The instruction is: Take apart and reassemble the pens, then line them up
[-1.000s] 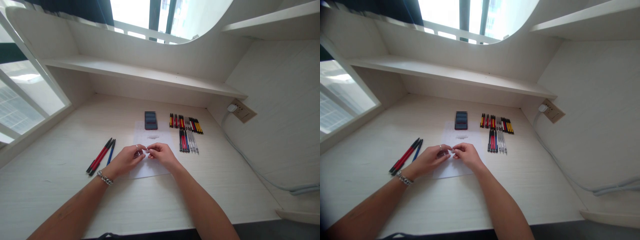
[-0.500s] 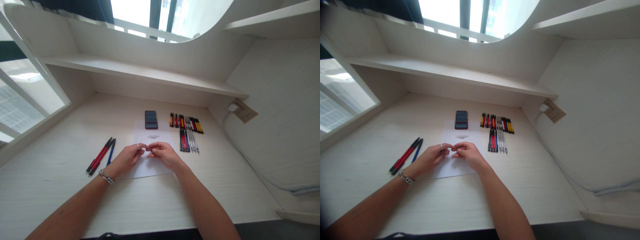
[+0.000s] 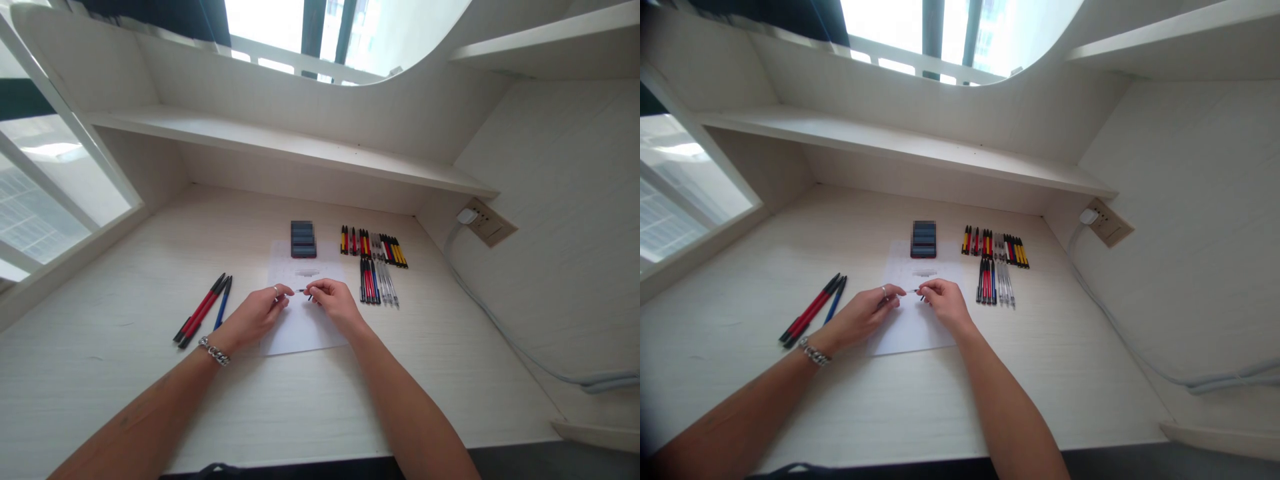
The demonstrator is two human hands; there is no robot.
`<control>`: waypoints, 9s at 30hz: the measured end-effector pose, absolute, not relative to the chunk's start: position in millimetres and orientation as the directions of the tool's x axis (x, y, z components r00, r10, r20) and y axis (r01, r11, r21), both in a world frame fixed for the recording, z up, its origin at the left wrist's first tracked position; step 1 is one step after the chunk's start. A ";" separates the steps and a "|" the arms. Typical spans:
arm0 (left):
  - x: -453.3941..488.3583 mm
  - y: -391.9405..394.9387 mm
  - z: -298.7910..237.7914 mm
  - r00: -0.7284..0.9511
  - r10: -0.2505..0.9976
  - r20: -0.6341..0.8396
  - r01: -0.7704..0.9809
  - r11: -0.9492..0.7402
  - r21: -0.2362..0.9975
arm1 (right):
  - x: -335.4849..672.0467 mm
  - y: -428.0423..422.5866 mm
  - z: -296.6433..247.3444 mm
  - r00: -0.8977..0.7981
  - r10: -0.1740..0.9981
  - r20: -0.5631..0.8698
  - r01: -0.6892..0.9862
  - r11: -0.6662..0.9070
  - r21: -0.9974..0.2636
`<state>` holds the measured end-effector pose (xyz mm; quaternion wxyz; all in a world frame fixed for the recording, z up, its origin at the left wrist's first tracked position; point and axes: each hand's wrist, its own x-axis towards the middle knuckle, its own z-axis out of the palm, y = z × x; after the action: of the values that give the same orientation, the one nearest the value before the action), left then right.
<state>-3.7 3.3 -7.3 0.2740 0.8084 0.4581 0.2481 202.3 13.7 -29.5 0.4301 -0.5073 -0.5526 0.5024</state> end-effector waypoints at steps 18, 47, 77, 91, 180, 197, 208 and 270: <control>-8.5 6.5 -10.5 0.422 0.878 0.225 0.609 -0.458 0.647 | 195.4 4.7 -26.7 -0.116 0.969 0.217 0.613 0.242 -0.752; -9.5 2.6 -2.2 0.395 0.887 0.239 0.636 -0.452 0.626 | 200.8 1.9 -21.4 -0.206 0.978 -0.040 0.417 0.051 -0.908; -1.1 2.6 -16.5 0.401 0.889 0.221 0.488 -0.411 0.770 | 193.5 -6.8 -2.1 -0.255 0.954 0.160 0.447 0.263 -0.855; 1.8 3.4 -18.7 0.473 0.864 0.171 0.666 -0.478 0.573 | 221.3 1.6 -4.2 -0.273 0.960 0.066 0.741 0.253 -0.623; 0.2 4.0 -16.6 0.371 0.914 0.163 0.446 -0.329 0.832 | 201.9 14.9 -29.2 -0.112 0.972 0.209 0.818 0.209 -0.535; -1.4 4.2 -15.4 0.443 0.867 0.227 0.554 -0.464 0.691 | 199.2 -4.7 -1.3 -0.216 0.863 0.457 0.500 0.500 -0.707; 3.4 -0.7 -11.5 0.482 0.847 0.224 0.484 -0.471 0.737 | 195.1 -6.3 -4.6 -0.227 0.903 0.366 0.423 0.430 -0.798; 0.8 4.2 -11.1 0.344 0.918 0.200 0.614 -0.381 0.691 | 213.5 18.5 -19.9 0.096 0.988 0.124 0.336 0.085 -0.938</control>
<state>0.8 4.2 -11.1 0.2590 0.7777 0.4924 0.2925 213.5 18.5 -19.9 0.4633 -0.5775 -0.5728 0.3518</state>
